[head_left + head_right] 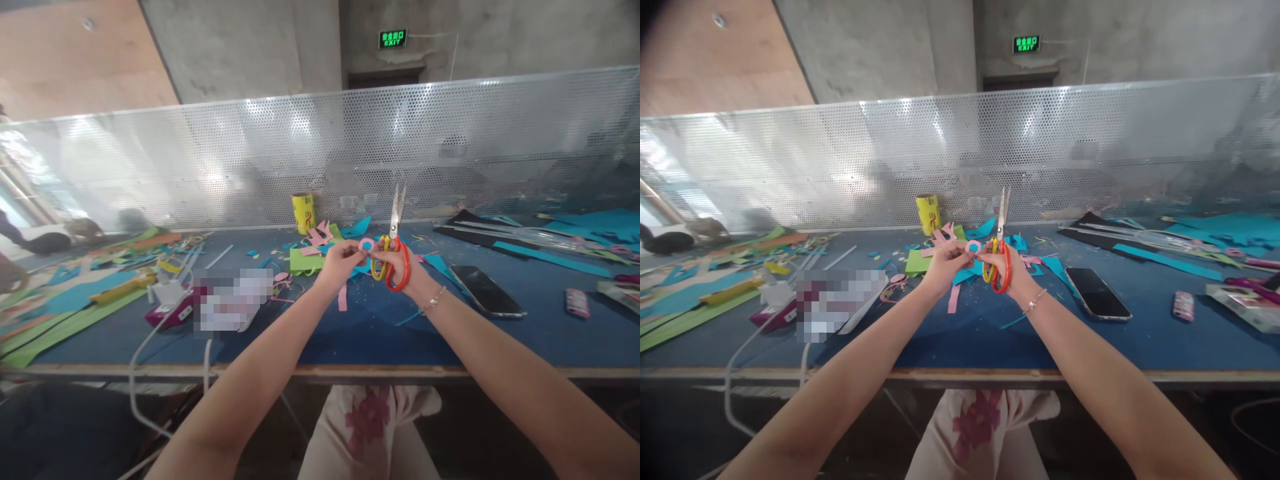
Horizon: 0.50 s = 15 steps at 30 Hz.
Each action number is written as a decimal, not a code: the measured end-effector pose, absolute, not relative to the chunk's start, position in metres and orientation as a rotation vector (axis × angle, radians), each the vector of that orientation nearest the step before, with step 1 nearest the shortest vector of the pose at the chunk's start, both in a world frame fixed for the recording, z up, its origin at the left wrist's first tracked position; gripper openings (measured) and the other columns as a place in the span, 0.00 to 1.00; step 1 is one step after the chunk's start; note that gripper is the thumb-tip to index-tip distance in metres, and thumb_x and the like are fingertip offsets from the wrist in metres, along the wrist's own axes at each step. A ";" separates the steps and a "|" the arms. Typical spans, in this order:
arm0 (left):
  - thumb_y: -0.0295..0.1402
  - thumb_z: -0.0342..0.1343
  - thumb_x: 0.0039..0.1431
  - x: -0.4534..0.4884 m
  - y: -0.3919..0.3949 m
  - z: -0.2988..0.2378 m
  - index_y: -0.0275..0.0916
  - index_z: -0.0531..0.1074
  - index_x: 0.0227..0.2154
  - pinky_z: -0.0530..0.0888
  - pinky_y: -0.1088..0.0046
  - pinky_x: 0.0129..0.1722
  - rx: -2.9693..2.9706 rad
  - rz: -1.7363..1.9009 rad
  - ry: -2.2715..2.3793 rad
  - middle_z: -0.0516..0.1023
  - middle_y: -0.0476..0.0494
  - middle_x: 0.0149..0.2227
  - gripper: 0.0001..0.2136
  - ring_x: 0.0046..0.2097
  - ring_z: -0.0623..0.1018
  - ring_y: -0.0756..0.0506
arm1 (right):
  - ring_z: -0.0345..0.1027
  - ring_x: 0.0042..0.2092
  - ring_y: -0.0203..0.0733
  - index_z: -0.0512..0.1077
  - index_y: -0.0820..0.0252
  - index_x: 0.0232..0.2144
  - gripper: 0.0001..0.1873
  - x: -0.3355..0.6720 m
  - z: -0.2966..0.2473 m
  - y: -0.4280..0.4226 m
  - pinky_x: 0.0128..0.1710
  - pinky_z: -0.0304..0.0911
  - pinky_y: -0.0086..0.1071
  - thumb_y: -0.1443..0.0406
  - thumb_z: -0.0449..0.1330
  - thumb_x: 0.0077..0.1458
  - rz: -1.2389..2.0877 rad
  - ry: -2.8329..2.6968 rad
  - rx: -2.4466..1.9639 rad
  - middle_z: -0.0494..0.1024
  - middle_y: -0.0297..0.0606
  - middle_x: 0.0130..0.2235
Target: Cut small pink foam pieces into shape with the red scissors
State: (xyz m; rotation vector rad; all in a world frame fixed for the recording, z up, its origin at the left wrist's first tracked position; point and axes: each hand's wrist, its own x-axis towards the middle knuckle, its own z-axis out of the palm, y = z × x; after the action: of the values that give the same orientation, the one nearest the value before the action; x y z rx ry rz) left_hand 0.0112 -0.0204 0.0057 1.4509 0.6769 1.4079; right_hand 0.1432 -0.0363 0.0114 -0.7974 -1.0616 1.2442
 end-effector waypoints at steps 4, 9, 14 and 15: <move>0.34 0.63 0.39 0.012 -0.023 0.006 0.35 0.70 0.22 0.70 0.76 0.29 1.371 1.360 0.666 0.72 0.52 0.21 0.10 0.24 0.71 0.55 | 0.63 0.24 0.30 0.63 0.61 0.23 0.18 0.143 0.012 -0.037 0.25 0.57 0.27 0.69 0.68 0.28 1.286 -1.044 -0.765 0.68 0.27 0.23; 0.34 0.64 0.39 0.011 -0.025 0.007 0.35 0.69 0.22 0.69 0.75 0.30 1.351 1.332 0.629 0.72 0.52 0.21 0.10 0.24 0.70 0.55 | 0.62 0.23 0.28 0.64 0.60 0.22 0.17 0.147 0.008 -0.032 0.23 0.57 0.26 0.71 0.68 0.29 1.337 -1.027 -0.720 0.68 0.26 0.22; 0.35 0.63 0.40 0.012 -0.025 0.006 0.36 0.70 0.23 0.69 0.76 0.32 1.377 1.335 0.610 0.72 0.52 0.22 0.10 0.26 0.71 0.55 | 0.66 0.26 0.31 0.64 0.60 0.22 0.14 0.149 0.005 -0.027 0.23 0.59 0.26 0.72 0.66 0.32 1.359 -0.980 -0.692 0.69 0.29 0.23; 0.35 0.63 0.41 0.012 -0.024 0.005 0.36 0.70 0.24 0.70 0.76 0.32 1.389 1.342 0.604 0.72 0.52 0.22 0.10 0.27 0.71 0.55 | 0.66 0.26 0.32 0.65 0.60 0.22 0.14 0.149 0.005 -0.027 0.23 0.60 0.26 0.73 0.66 0.33 1.370 -0.964 -0.686 0.70 0.29 0.24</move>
State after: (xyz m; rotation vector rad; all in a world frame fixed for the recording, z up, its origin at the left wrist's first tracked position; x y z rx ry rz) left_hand 0.0119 -0.0243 0.0049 1.3891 0.6035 1.3416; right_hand 0.1494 -0.0270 0.0050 -0.6859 -0.9637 1.3697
